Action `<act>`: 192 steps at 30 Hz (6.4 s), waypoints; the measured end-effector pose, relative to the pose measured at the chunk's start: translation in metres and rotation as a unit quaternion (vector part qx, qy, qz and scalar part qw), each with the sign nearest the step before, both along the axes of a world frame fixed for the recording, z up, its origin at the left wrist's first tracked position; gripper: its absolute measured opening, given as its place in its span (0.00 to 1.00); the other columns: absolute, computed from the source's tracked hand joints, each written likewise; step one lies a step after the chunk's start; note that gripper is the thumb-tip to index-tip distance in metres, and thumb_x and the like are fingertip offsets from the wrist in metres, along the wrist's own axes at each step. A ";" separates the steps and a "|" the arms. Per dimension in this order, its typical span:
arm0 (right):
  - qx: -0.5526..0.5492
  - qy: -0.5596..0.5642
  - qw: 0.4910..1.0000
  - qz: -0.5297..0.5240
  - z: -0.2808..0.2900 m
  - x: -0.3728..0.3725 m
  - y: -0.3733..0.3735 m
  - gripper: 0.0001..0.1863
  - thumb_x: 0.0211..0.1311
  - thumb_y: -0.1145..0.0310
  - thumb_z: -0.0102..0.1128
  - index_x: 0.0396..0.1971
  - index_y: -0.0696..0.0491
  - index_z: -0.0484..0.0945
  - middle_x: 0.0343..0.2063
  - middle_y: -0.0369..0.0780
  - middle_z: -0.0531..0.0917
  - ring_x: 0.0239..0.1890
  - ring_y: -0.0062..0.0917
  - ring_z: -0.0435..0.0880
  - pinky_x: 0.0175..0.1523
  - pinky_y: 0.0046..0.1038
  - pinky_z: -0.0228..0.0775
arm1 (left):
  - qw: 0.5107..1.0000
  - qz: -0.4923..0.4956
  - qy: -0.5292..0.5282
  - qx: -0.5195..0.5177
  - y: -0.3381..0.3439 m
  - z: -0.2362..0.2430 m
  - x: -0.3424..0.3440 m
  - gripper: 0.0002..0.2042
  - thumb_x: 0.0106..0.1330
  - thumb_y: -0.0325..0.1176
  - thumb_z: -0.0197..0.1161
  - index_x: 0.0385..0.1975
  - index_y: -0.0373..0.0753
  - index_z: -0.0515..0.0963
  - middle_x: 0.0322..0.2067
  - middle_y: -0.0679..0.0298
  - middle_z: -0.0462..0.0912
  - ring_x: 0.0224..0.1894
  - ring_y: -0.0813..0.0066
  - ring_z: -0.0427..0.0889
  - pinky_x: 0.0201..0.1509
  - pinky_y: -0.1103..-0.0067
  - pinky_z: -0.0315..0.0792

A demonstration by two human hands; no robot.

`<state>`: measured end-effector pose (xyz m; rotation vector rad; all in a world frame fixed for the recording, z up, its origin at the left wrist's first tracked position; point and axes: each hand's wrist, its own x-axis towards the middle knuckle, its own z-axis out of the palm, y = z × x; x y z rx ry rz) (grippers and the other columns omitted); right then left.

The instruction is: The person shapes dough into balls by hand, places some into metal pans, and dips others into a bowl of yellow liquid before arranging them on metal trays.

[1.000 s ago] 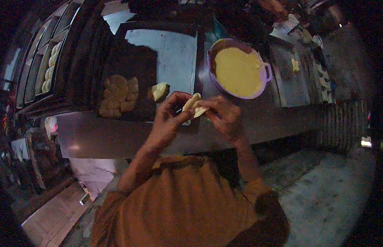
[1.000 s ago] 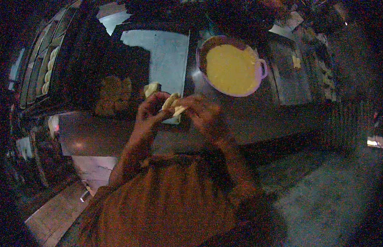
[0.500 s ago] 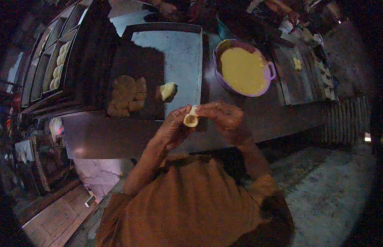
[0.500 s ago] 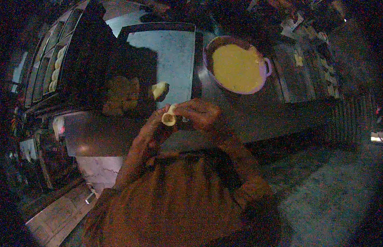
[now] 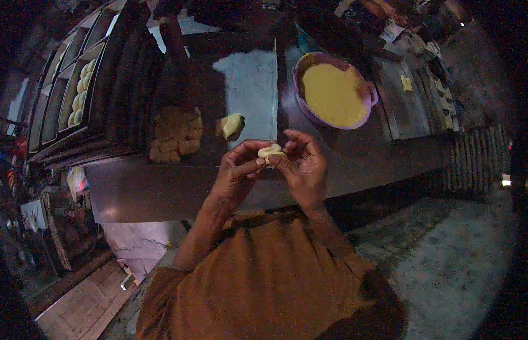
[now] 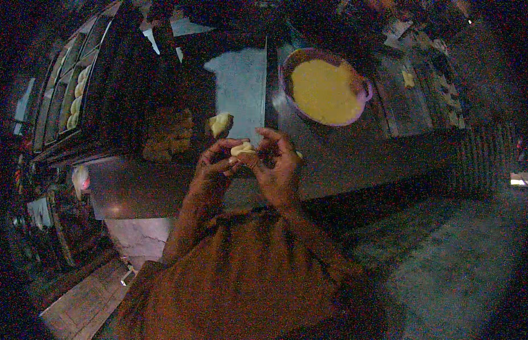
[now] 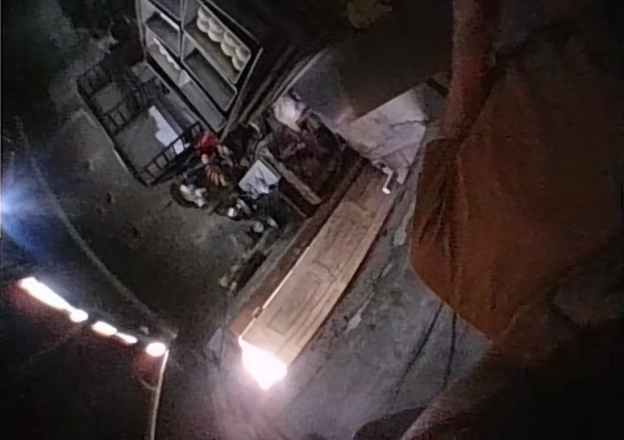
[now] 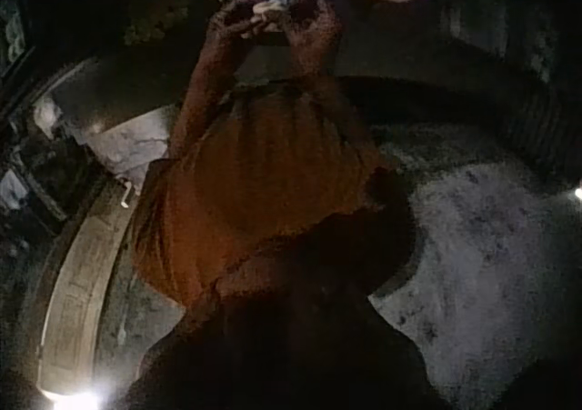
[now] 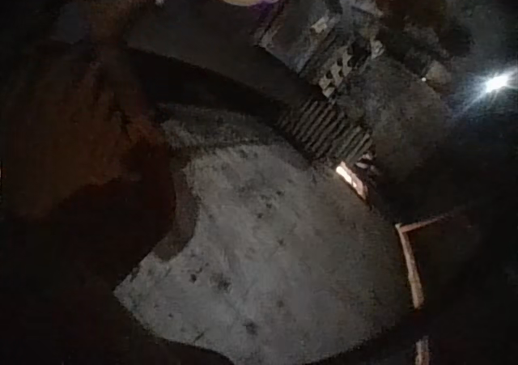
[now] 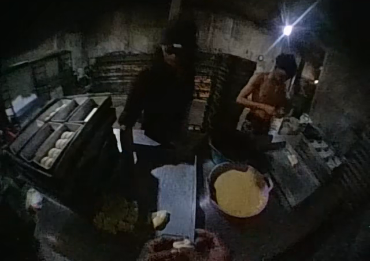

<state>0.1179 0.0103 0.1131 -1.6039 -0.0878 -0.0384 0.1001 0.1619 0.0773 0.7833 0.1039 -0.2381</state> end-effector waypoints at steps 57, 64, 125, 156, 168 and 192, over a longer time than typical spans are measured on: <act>-0.200 0.151 0.957 0.149 -0.150 0.002 -0.155 0.14 0.57 0.70 0.65 0.44 0.54 0.80 0.39 0.39 0.83 0.42 0.28 0.82 0.47 0.32 0.74 | 0.985 -0.043 -0.043 0.161 -0.110 -0.101 0.016 0.33 0.54 0.21 0.63 0.62 0.44 0.60 0.49 0.62 0.78 0.51 0.71 0.76 0.53 0.77 0.73; -0.368 -0.178 0.912 0.019 -0.219 0.003 -0.148 0.12 0.51 0.79 0.65 0.38 0.54 0.82 0.41 0.39 0.78 0.43 0.32 0.82 0.44 0.29 0.77 | 0.962 0.123 0.050 0.239 -0.045 -0.081 0.029 0.18 0.59 0.24 0.61 0.51 0.39 0.73 0.45 0.61 0.79 0.49 0.73 0.77 0.58 0.75 0.71; -0.229 -0.322 0.918 -0.032 -0.034 0.110 0.008 0.10 0.56 0.70 0.64 0.39 0.53 0.81 0.38 0.41 0.83 0.42 0.34 0.82 0.47 0.32 0.75 | 0.826 0.139 0.390 0.384 0.068 -0.054 0.023 0.17 0.68 0.45 0.59 0.45 0.37 0.78 0.33 0.70 0.79 0.32 0.83 0.74 0.35 0.83 0.66; -0.272 -0.150 0.935 0.170 -0.126 0.039 -0.053 0.14 0.68 0.59 0.52 0.38 0.57 0.74 0.36 0.38 0.79 0.39 0.24 0.77 0.43 0.28 0.72 | 0.578 0.226 -0.391 0.680 -0.075 0.007 0.057 0.12 0.57 0.31 0.64 0.39 0.36 0.80 0.38 0.56 0.82 0.41 0.57 0.80 0.46 0.71 0.72; 0.445 0.088 0.870 0.195 -0.117 0.104 -0.149 0.22 0.65 0.58 0.58 0.54 0.53 0.70 0.46 0.36 0.77 0.48 0.22 0.76 0.52 0.27 0.71 | 0.953 -0.001 -0.157 0.260 -0.153 -0.037 0.100 0.36 0.64 0.64 0.44 0.57 0.35 0.68 0.49 0.56 0.78 0.51 0.66 0.75 0.58 0.72 0.66; -0.517 0.208 0.696 0.453 -0.073 0.556 -0.161 0.19 0.54 0.79 0.60 0.47 0.50 0.82 0.39 0.35 0.85 0.34 0.23 0.82 0.33 0.29 0.77 | 0.864 0.328 0.189 0.331 -0.047 -0.059 0.015 0.09 0.68 0.33 0.55 0.39 0.33 0.77 0.36 0.64 0.79 0.40 0.76 0.76 0.49 0.77 0.71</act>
